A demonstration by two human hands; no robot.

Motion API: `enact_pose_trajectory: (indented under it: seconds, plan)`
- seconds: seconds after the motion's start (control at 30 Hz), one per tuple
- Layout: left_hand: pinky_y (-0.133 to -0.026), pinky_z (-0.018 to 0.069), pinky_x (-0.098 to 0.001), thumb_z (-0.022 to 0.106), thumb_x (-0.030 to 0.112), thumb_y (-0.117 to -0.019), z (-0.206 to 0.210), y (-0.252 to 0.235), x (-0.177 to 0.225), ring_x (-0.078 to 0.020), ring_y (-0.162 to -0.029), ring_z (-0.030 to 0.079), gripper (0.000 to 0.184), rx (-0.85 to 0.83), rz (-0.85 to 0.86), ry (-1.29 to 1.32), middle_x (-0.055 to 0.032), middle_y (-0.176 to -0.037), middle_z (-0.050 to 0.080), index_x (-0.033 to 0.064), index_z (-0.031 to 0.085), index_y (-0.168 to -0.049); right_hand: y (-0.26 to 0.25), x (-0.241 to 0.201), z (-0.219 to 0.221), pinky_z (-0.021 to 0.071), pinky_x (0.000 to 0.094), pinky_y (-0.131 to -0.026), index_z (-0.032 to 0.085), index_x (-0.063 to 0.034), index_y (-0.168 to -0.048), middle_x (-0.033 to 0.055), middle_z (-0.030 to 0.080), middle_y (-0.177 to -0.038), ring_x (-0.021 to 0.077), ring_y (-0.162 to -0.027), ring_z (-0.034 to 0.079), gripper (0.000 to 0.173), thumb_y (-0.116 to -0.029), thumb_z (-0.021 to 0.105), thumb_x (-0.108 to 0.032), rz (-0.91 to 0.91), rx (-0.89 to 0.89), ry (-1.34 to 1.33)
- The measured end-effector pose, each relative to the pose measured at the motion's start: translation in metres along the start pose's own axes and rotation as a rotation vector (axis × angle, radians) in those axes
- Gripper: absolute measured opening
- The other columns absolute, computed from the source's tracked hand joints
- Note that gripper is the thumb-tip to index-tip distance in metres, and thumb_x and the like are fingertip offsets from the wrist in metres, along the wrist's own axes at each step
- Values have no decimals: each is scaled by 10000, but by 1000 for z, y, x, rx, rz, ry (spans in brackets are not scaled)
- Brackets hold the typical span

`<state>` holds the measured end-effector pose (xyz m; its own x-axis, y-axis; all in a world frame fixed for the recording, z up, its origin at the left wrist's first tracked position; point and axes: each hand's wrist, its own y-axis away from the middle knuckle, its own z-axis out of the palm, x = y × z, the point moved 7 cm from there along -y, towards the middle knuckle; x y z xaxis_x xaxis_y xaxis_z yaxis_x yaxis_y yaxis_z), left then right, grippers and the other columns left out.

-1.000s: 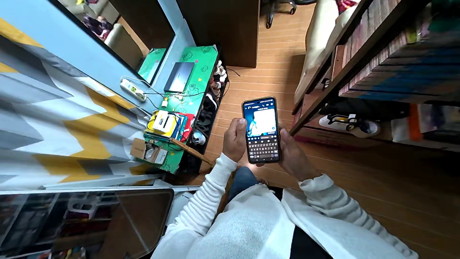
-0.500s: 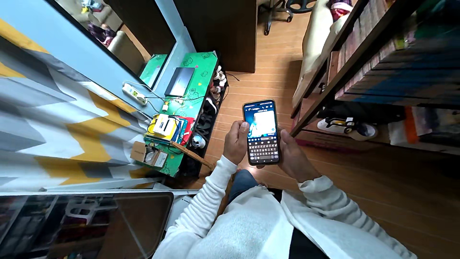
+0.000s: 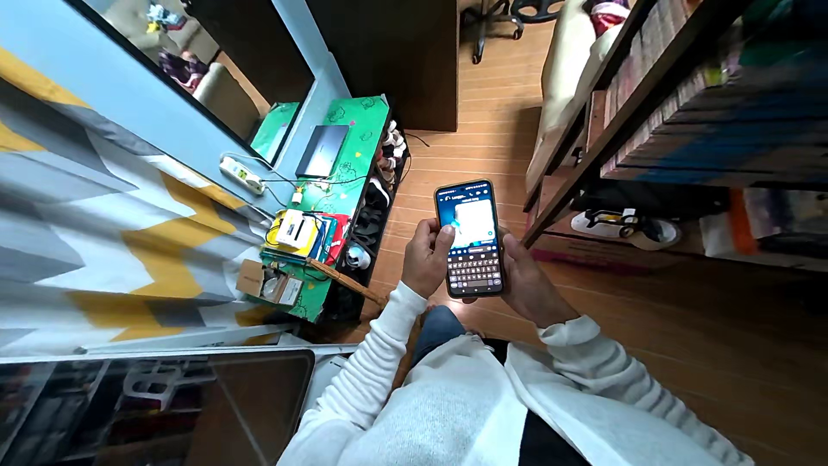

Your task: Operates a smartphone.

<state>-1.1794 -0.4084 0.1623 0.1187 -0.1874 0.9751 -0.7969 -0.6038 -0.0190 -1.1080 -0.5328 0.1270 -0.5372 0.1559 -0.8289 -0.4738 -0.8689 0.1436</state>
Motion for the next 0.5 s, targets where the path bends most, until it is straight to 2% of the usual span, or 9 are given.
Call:
enact_pose_trajectory:
  seconds: [0.13, 0.37, 0.5]
  plan:
    - [-716, 573, -295, 441, 225, -1091, 1, -1, 1, -89, -754, 662, 320, -5, 3, -10, -73, -881, 672, -22, 538, -1270, -1, 1, -3, 649, 374, -622, 353, -185, -1453, 82, 710, -1140, 236, -911, 751, 609, -1015, 411, -605, -16, 11, -9]
    - [-733, 565, -303, 380, 257, -1101, -4, -1, 1, -94, -770, 653, 372, 16, -5, -16, -77, -887, 659, -34, 539, -1267, -3, -1, 2, 645, 351, -619, 332, -182, -1454, 61, 703, -1148, 208, -917, 747, 539, -1050, 342, -538, -9, 10, 16]
    - [-721, 568, -288, 405, 237, -1094, -8, 0, 0, -81, -756, 658, 341, 39, -1, -8, -66, -873, 665, -31, 544, -1253, -6, 1, 5, 645, 354, -609, 349, -170, -1440, 74, 710, -1136, 221, -901, 750, 549, -1044, 375, -549, -2, -13, -7]
